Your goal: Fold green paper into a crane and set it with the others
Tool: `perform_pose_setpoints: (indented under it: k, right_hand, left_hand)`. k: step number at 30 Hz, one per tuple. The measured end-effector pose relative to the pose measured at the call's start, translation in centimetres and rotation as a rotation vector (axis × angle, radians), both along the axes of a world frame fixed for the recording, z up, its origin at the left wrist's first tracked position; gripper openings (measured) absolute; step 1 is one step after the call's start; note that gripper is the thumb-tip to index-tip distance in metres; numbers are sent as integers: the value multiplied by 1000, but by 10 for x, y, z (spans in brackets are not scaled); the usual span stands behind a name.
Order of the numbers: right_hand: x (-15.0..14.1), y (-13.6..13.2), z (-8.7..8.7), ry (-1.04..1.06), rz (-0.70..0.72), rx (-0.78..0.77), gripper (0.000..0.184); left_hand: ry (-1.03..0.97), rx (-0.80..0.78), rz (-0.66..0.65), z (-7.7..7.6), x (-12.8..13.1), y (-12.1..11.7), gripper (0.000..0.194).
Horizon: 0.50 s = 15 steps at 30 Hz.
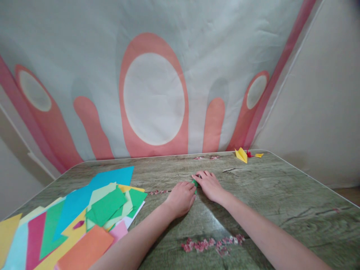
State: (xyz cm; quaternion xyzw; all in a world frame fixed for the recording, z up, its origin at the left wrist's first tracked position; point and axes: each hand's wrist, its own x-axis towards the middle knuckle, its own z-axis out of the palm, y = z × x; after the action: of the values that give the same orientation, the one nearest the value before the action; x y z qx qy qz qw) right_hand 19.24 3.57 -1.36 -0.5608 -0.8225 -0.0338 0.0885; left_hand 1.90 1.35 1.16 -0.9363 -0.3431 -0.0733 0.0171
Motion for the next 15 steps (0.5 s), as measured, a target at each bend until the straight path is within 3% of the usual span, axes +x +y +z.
perform_pose_setpoints:
  k: [8,15]
  right_hand:
    - [6,-7,-3,120,-3,11,44]
    - [9,-24,-1,77,151,56,34]
  left_hand:
    - [-9,12,13,-1,-1,-1,30]
    - [0,20,49,0,-1,-3,27]
